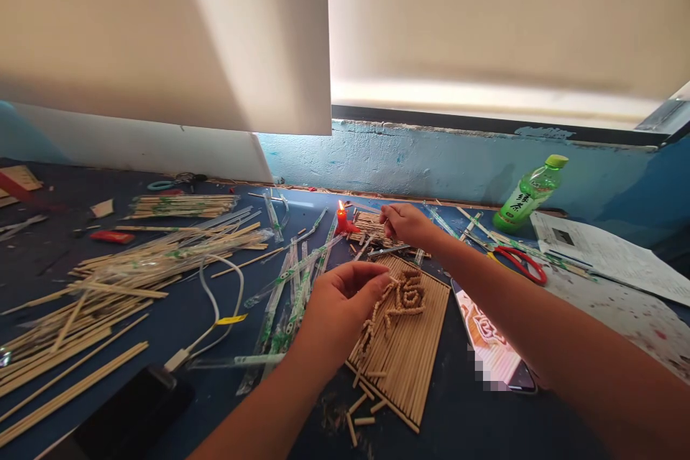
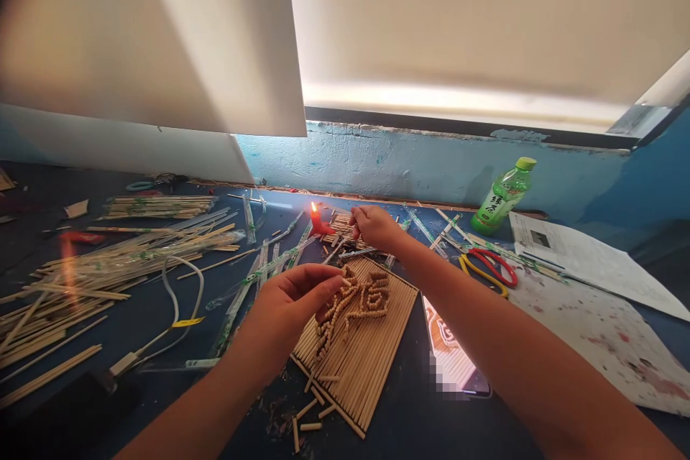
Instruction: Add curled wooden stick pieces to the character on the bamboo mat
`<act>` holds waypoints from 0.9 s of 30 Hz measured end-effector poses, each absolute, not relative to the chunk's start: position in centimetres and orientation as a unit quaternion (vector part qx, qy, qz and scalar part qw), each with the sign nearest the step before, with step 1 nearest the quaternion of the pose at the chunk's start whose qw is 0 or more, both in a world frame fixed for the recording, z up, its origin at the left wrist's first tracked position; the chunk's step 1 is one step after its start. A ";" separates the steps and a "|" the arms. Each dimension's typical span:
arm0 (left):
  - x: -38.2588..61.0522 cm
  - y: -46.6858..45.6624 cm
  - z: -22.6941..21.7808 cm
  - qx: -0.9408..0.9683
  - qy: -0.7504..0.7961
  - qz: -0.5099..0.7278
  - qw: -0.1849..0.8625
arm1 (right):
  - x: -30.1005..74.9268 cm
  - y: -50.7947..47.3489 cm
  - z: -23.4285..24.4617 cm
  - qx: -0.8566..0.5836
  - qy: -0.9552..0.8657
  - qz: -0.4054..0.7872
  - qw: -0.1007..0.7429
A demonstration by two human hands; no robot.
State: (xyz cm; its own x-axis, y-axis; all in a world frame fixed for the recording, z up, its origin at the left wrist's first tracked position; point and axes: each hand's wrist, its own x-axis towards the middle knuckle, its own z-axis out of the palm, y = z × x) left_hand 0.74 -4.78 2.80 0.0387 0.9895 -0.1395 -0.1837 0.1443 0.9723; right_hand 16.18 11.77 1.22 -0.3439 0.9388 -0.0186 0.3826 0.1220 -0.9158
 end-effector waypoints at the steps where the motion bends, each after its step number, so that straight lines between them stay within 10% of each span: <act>1: 0.6 -4.7 2.7 0.411 0.474 0.506 0.592 | 16.4 11.6 1.4 -0.487 -0.664 0.473 0.313; 27: 0.7 -3.8 1.6 0.330 0.497 0.559 0.576 | 24.9 -3.3 1.3 -0.367 -0.385 0.781 0.327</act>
State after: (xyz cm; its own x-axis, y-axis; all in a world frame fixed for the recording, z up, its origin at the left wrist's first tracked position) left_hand 0.68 -3.79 1.63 -0.1193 0.9716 -0.2044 -0.3159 0.1580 0.9355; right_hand 24.94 -3.32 1.32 -0.5160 0.7939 -0.3218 -0.2284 -0.4896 -0.8415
